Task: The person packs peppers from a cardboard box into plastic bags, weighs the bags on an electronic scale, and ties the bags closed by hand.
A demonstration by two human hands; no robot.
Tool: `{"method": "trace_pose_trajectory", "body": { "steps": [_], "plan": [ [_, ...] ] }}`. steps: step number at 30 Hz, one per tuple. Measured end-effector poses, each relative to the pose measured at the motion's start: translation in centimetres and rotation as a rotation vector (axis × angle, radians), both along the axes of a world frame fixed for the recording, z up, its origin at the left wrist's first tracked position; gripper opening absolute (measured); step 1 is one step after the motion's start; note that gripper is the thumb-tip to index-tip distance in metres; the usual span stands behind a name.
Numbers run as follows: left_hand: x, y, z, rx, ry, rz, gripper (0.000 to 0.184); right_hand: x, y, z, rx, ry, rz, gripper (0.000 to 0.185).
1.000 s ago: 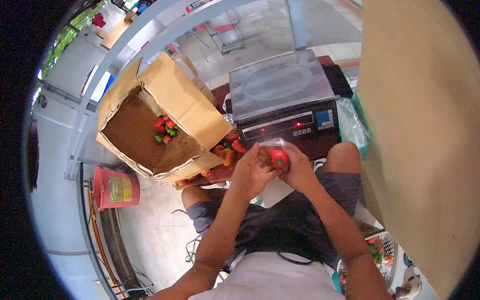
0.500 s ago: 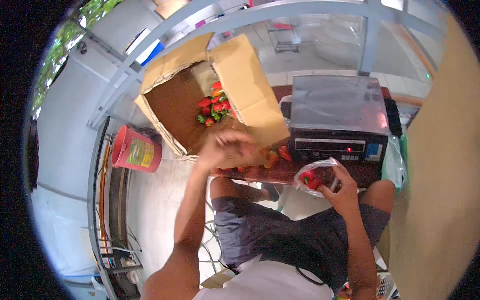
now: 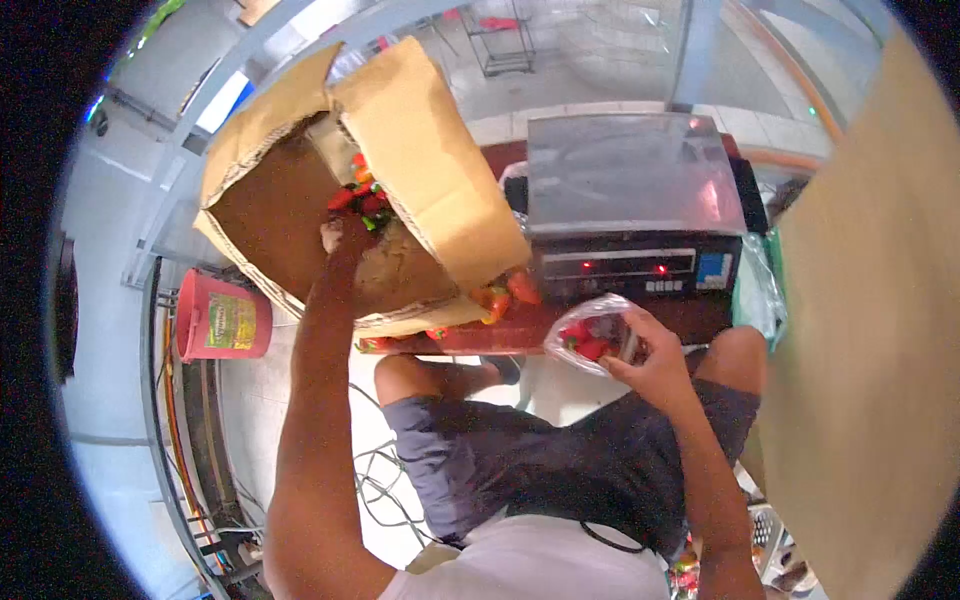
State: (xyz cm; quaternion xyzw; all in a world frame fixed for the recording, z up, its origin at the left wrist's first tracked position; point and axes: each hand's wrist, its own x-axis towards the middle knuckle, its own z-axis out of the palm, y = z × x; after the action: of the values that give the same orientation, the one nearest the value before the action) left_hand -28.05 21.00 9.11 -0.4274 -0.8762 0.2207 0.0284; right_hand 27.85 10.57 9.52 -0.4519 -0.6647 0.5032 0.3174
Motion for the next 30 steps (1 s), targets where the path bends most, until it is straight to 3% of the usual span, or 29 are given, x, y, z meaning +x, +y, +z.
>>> {"method": "trace_pose_trajectory", "body": {
  "steps": [7,9,11,13,14,16,19,23,25,27,28,29,30],
  "plan": [
    [1.6,-4.2,4.3,0.166,-0.283,0.022,0.053,0.9,-0.7,-0.5,0.013,0.038,0.071,0.064],
    [6.2,-7.7,10.7,0.32,-0.8,0.271,0.046,0.9,-1.0,0.2,0.049,0.02,0.077,0.062],
    [6.2,-12.2,9.9,0.662,-1.233,0.303,0.048,1.0,-1.4,0.3,0.106,-0.009,0.075,0.059],
    [10.9,-17.2,10.5,0.703,-1.805,-0.037,0.053,0.7,-1.9,1.0,0.127,-0.006,0.091,0.058],
    [13.9,-18.2,10.5,0.578,-1.929,0.012,0.049,0.3,-2.2,1.6,0.136,-0.006,0.104,0.057],
    [21.5,-17.9,10.3,0.218,-2.003,0.242,0.045,-0.7,-2.6,3.9,0.251,-0.061,0.165,0.058],
    [30.0,-15.4,10.7,-0.138,-1.845,0.096,0.046,-1.3,-2.9,7.8,0.321,-0.098,0.24,0.057],
    [30.7,-14.1,12.6,0.02,-1.889,-0.195,0.045,0.2,-1.0,13.1,0.175,-0.178,0.317,0.051],
    [31.7,-13.6,12.3,0.127,-1.86,-0.363,0.042,0.2,0.2,13.5,0.113,-0.04,0.323,0.049],
    [32.4,-13.4,12.9,0.205,-2.039,-0.108,0.038,0.0,1.8,15.3,0.011,-0.006,0.337,0.046],
    [32.7,-13.4,14.4,0.257,-2.103,0.012,0.037,0.0,2.7,16.0,0.101,-0.073,0.347,0.044],
    [33.0,-13.2,15.3,0.306,-2.164,0.134,0.036,-0.2,3.1,16.3,-0.006,0.044,0.306,0.044],
    [32.9,-11.8,12.8,0.453,-2.086,-0.23,0.034,-0.3,3.7,17.2,-0.023,-0.005,0.314,0.045]
  ]
}}
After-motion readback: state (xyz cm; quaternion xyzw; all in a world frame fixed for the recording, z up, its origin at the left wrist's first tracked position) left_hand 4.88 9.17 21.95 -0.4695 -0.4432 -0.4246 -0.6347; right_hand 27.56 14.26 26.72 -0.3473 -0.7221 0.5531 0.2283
